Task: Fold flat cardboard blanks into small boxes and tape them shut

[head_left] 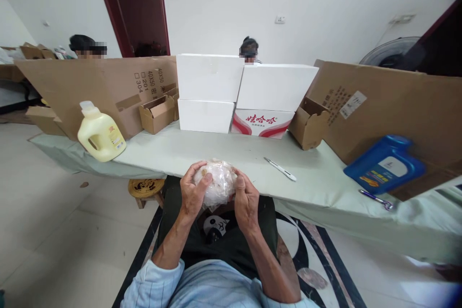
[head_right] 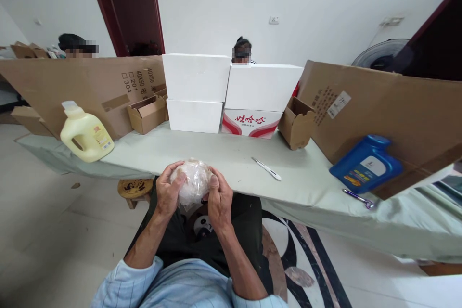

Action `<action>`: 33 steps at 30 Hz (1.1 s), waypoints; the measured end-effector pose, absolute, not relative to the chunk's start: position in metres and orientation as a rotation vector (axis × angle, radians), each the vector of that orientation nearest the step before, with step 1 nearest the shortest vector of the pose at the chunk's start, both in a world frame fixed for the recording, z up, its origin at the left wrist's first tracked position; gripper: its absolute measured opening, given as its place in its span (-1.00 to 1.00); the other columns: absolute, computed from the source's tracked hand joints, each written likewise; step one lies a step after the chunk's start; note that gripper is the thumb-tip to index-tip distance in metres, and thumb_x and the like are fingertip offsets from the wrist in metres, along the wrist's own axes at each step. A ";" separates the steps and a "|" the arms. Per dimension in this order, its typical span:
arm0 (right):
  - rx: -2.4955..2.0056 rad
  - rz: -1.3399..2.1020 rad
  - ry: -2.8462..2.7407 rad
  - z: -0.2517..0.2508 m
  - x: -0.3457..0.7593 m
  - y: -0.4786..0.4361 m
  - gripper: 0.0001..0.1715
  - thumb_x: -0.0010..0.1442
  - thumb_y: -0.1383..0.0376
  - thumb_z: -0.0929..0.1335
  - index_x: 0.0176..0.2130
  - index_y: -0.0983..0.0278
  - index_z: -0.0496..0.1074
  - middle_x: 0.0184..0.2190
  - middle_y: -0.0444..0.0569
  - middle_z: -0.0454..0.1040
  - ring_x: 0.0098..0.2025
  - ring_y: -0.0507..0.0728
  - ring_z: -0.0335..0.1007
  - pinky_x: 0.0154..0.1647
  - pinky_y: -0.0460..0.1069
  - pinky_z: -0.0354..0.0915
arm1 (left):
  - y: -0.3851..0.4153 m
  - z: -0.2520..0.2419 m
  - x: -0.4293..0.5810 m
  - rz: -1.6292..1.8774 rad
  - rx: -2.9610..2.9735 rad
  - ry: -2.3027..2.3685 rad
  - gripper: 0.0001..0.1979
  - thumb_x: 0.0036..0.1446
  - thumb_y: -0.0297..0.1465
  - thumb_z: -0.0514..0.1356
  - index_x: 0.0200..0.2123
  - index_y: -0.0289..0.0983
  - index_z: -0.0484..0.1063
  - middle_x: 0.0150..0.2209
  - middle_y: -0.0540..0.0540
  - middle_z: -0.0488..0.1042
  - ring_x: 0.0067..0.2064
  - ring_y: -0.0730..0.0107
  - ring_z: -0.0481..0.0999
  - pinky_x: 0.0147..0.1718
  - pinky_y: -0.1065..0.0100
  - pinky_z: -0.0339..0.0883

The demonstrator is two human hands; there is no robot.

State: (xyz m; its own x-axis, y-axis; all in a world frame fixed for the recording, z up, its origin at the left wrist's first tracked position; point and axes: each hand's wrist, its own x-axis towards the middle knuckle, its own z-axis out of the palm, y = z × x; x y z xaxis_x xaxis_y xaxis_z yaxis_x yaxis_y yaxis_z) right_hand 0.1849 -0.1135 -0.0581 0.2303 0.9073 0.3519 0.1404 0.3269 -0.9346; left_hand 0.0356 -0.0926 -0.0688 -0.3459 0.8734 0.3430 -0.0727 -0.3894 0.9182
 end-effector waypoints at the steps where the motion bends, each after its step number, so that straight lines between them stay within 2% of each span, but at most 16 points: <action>1: -1.134 0.659 -1.214 -0.060 0.185 -0.116 -0.37 0.44 -0.10 0.26 0.09 0.32 0.57 -0.55 -0.16 0.41 -0.55 0.07 0.30 -0.52 -0.02 0.34 | -0.092 -0.070 0.036 1.830 1.186 1.139 -0.55 0.10 -0.12 0.40 -0.02 -0.27 0.63 -0.14 -0.14 0.64 -0.03 0.12 0.61 -0.02 0.25 0.48; 3: -1.125 0.502 -1.228 -0.065 0.184 -0.121 -0.47 0.45 -0.02 0.29 0.11 0.30 0.54 -0.47 -0.13 0.49 -0.47 0.08 0.40 -0.38 0.00 0.43 | -0.090 -0.072 0.036 1.861 1.168 1.149 -0.52 0.11 -0.10 0.40 0.00 -0.27 0.62 -0.13 -0.14 0.64 -0.04 0.13 0.61 -0.04 0.26 0.49; 6: -1.055 0.279 -1.365 -0.070 0.182 -0.126 -0.57 0.48 0.10 0.27 0.13 0.24 0.54 -0.13 0.05 0.62 -0.14 0.17 0.57 -0.05 0.10 0.50 | -0.090 -0.076 0.039 1.888 1.149 1.149 -0.51 0.14 -0.07 0.39 0.01 -0.27 0.61 -0.07 -0.16 0.64 -0.04 0.14 0.61 -0.03 0.27 0.48; 8: -1.027 0.209 -1.464 -0.074 0.178 -0.127 -0.53 0.51 0.12 0.23 0.23 0.23 0.49 0.05 0.12 0.59 0.07 0.23 0.55 0.11 0.16 0.47 | -0.092 -0.078 0.043 1.902 1.140 1.146 -0.50 0.16 -0.05 0.38 0.03 -0.27 0.59 -0.01 -0.17 0.63 -0.01 0.15 0.60 -0.01 0.28 0.47; 10: -1.035 0.207 -1.517 -0.077 0.174 -0.127 -0.44 0.51 0.09 0.21 0.35 0.22 0.39 0.15 0.17 0.54 0.16 0.27 0.50 0.17 0.19 0.45 | -0.094 -0.079 0.048 1.898 1.128 1.142 -0.49 0.19 -0.03 0.36 0.05 -0.26 0.57 0.03 -0.17 0.61 0.02 0.15 0.59 0.01 0.28 0.47; 13: -1.074 0.234 -1.517 -0.082 0.170 -0.124 -0.36 0.49 0.04 0.25 0.41 0.22 0.31 0.21 0.19 0.50 0.21 0.31 0.46 0.25 0.25 0.40 | -0.098 -0.079 0.053 1.850 1.120 1.135 -0.42 0.20 0.02 0.34 0.12 -0.26 0.51 0.05 -0.18 0.59 -0.01 0.17 0.60 -0.04 0.30 0.49; 16: -1.102 0.226 -1.457 -0.084 0.174 -0.118 -0.41 0.47 0.06 0.29 0.36 0.21 0.37 0.18 0.18 0.53 0.19 0.32 0.46 0.28 0.27 0.37 | -0.100 -0.075 0.048 1.741 1.205 1.098 -0.30 0.16 0.09 0.35 0.19 -0.25 0.45 0.05 -0.19 0.59 -0.04 0.16 0.61 -0.08 0.30 0.51; 21: -1.078 0.304 -1.383 -0.089 0.185 -0.111 -0.47 0.46 0.06 0.31 0.28 0.23 0.44 0.15 0.15 0.54 0.16 0.27 0.49 0.22 0.19 0.42 | -0.093 -0.067 0.024 1.590 1.529 1.026 -0.17 -0.05 0.16 0.46 0.14 -0.27 0.52 0.15 -0.23 0.55 0.19 -0.04 0.53 0.18 0.18 0.42; 24: -1.082 0.401 -1.371 -0.095 0.186 -0.111 -0.46 0.46 0.03 0.31 0.27 0.24 0.45 0.16 0.14 0.55 0.17 0.27 0.50 0.24 0.17 0.41 | -0.090 -0.069 0.018 1.590 1.546 1.031 -0.02 -0.12 0.20 0.47 0.25 -0.26 0.45 0.23 -0.27 0.50 0.27 -0.09 0.47 0.23 0.15 0.39; 27: -1.086 0.504 -1.386 -0.102 0.181 -0.112 -0.38 0.47 -0.02 0.28 0.33 0.25 0.39 0.26 0.16 0.49 0.28 0.30 0.43 0.33 0.21 0.33 | -0.089 -0.075 0.022 1.655 1.501 1.076 -0.07 -0.08 0.20 0.45 0.21 -0.28 0.49 0.19 -0.27 0.51 0.24 -0.09 0.49 0.24 0.13 0.39; 30: -1.066 0.572 -1.405 -0.107 0.174 -0.111 -0.20 0.45 -0.09 0.28 0.45 0.27 0.22 0.40 0.20 0.33 0.40 0.34 0.29 0.39 0.23 0.27 | -0.089 -0.079 0.032 1.768 1.416 1.125 -0.19 0.01 0.17 0.41 0.14 -0.29 0.52 0.12 -0.25 0.53 0.19 -0.06 0.52 0.23 0.11 0.39; 33: -1.076 0.594 -1.357 -0.108 0.172 -0.107 -0.14 0.44 -0.12 0.28 0.47 0.29 0.15 0.40 0.23 0.33 0.40 0.33 0.30 0.37 0.23 0.29 | -0.089 -0.081 0.038 1.751 1.416 1.108 -0.18 0.08 0.18 0.36 0.21 -0.29 0.46 0.17 -0.27 0.48 0.23 -0.07 0.48 0.26 0.08 0.36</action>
